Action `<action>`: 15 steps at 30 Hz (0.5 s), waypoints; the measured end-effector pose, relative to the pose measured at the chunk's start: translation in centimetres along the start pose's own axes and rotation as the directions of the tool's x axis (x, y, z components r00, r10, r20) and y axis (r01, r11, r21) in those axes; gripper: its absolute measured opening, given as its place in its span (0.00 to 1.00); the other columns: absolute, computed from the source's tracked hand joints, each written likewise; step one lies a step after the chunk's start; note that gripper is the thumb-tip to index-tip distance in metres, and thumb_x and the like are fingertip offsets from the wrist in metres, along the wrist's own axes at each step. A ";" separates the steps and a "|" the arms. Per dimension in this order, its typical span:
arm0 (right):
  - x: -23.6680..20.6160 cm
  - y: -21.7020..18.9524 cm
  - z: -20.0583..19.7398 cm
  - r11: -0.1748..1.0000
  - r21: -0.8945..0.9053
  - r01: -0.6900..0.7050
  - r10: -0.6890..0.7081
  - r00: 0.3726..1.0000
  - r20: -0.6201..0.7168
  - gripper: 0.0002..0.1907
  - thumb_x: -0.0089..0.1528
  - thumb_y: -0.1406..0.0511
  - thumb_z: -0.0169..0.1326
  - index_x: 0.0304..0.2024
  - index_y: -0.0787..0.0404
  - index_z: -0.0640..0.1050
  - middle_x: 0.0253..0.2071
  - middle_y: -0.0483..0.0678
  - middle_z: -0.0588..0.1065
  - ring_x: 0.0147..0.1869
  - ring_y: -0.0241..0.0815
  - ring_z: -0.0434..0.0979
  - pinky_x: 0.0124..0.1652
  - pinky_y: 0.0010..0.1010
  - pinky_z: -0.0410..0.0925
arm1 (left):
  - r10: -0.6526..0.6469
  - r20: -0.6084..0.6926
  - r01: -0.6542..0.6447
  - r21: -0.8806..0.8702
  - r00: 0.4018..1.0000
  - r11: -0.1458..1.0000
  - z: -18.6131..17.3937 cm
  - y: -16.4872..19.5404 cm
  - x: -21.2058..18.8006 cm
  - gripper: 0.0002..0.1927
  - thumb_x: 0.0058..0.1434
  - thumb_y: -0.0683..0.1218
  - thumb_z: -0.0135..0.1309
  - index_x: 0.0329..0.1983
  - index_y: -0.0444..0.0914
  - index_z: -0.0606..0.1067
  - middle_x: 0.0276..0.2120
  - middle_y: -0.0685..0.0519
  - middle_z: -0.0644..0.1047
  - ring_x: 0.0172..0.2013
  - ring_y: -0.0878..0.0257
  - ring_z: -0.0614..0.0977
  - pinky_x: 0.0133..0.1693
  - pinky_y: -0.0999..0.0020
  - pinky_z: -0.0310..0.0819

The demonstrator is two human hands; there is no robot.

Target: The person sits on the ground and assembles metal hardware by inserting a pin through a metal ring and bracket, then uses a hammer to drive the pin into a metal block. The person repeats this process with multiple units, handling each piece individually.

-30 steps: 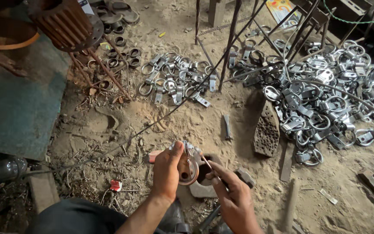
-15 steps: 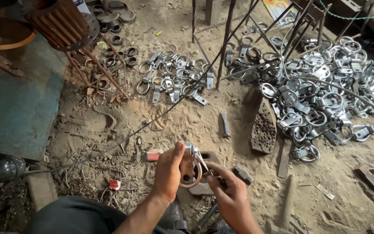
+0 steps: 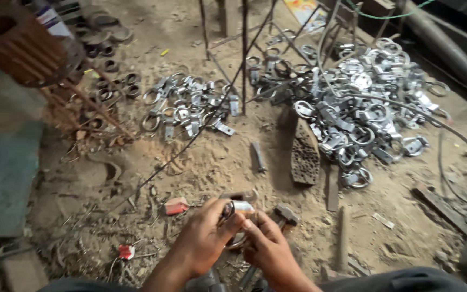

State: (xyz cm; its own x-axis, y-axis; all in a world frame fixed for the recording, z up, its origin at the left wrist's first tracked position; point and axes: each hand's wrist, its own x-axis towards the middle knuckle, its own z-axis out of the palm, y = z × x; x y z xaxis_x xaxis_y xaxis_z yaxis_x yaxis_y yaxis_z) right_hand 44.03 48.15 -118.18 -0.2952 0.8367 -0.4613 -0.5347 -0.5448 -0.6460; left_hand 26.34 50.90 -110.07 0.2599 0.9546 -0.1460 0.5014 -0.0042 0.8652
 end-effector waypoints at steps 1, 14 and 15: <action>-0.1 0.1 0.2 1.000 0.030 -0.001 0.000 1.000 0.029 0.17 0.66 0.61 0.54 0.57 0.58 0.75 0.18 0.35 0.59 0.18 0.27 0.56 0.19 0.22 0.51 | -0.037 -0.029 0.038 0.032 0.999 0.999 -0.1 0.5 -0.3 0.37 0.59 0.72 0.47 0.56 0.39 0.76 0.47 0.48 0.78 0.49 0.57 0.82 0.49 0.63 0.75; 1.4 4.6 0.3 0.979 -0.156 -0.128 0.070 0.940 -0.333 0.10 0.64 0.63 0.56 0.46 0.61 0.78 0.25 0.42 0.71 0.19 0.31 0.58 0.20 0.26 0.52 | 0.373 0.182 -0.339 -0.193 0.910 0.921 -2.7 0.3 -3.6 0.31 0.58 0.65 0.60 0.49 0.36 0.74 0.42 0.47 0.77 0.43 0.53 0.79 0.45 0.57 0.73; 1.7 4.7 0.4 0.985 -0.126 -0.119 0.072 0.942 -0.327 0.10 0.64 0.63 0.56 0.45 0.61 0.77 0.24 0.42 0.71 0.19 0.31 0.57 0.19 0.26 0.52 | 0.377 0.215 -0.339 -0.194 0.901 0.921 -2.3 0.2 -3.2 0.30 0.58 0.65 0.60 0.49 0.36 0.74 0.42 0.47 0.77 0.43 0.53 0.79 0.45 0.58 0.73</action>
State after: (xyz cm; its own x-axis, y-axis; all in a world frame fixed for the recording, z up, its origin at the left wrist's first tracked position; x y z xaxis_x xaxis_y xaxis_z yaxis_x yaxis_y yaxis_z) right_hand 40.70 46.99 -121.76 -0.0572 0.7309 -0.6801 -0.3919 -0.6429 -0.6581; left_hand 23.74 48.57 -108.30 0.6002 0.7946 0.0916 0.2137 -0.2696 0.9390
